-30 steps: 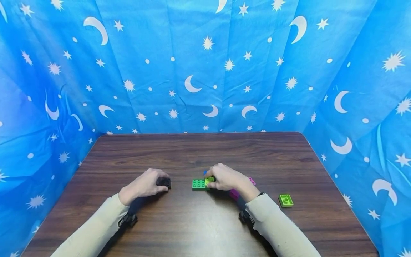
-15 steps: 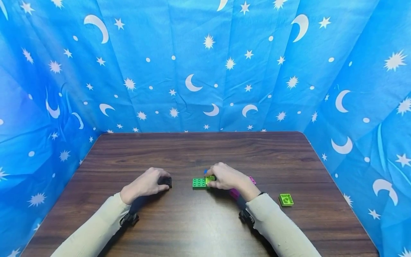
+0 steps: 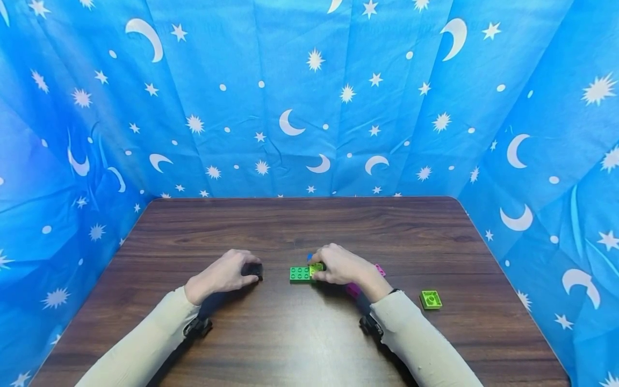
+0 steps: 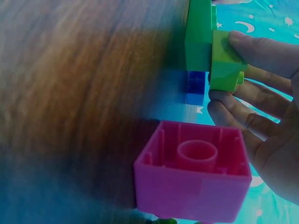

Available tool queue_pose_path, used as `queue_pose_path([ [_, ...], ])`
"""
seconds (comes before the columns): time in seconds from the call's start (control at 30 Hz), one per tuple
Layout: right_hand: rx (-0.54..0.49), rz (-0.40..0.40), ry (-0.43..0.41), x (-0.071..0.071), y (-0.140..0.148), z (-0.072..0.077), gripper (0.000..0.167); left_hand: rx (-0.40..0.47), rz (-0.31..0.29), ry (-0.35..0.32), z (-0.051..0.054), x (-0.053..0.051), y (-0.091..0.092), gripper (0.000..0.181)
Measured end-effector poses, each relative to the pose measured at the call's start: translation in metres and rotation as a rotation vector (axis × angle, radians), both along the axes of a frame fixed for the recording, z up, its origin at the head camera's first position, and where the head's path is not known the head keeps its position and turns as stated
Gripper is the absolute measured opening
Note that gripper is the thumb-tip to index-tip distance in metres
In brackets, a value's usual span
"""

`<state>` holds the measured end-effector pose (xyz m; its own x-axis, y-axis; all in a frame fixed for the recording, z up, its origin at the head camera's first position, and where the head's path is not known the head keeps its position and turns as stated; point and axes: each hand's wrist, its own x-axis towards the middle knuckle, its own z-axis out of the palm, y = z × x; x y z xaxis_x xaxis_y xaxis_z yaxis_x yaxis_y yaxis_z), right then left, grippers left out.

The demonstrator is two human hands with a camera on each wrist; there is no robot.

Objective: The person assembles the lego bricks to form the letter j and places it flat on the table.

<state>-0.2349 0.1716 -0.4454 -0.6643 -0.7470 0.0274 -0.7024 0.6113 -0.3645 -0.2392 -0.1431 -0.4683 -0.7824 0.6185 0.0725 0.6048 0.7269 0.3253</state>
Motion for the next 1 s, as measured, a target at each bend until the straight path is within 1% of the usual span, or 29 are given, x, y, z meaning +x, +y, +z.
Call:
queue_pose_path([
  [0.17,-0.004,0.003,0.005,0.001,-0.001,0.000,0.034,0.012,-0.009,0.020,0.003,0.000,0.004,0.035],
  [0.3,-0.001,0.005,0.008,0.001,0.000,0.000,0.034,0.031,-0.030,0.030,0.005,0.000,0.010,0.034],
  [0.53,0.009,-0.007,0.014,0.001,0.001,0.000,0.034,0.044,-0.062,0.023,0.008,0.001,0.020,0.034],
  [0.73,0.006,-0.003,0.005,0.001,0.001,-0.001,0.034,0.012,-0.060,0.013,0.007,0.002,0.028,0.033],
  [1.0,0.003,0.007,0.008,0.000,0.002,-0.001,0.035,-0.006,-0.064,0.004,0.009,0.000,0.038,0.036],
])
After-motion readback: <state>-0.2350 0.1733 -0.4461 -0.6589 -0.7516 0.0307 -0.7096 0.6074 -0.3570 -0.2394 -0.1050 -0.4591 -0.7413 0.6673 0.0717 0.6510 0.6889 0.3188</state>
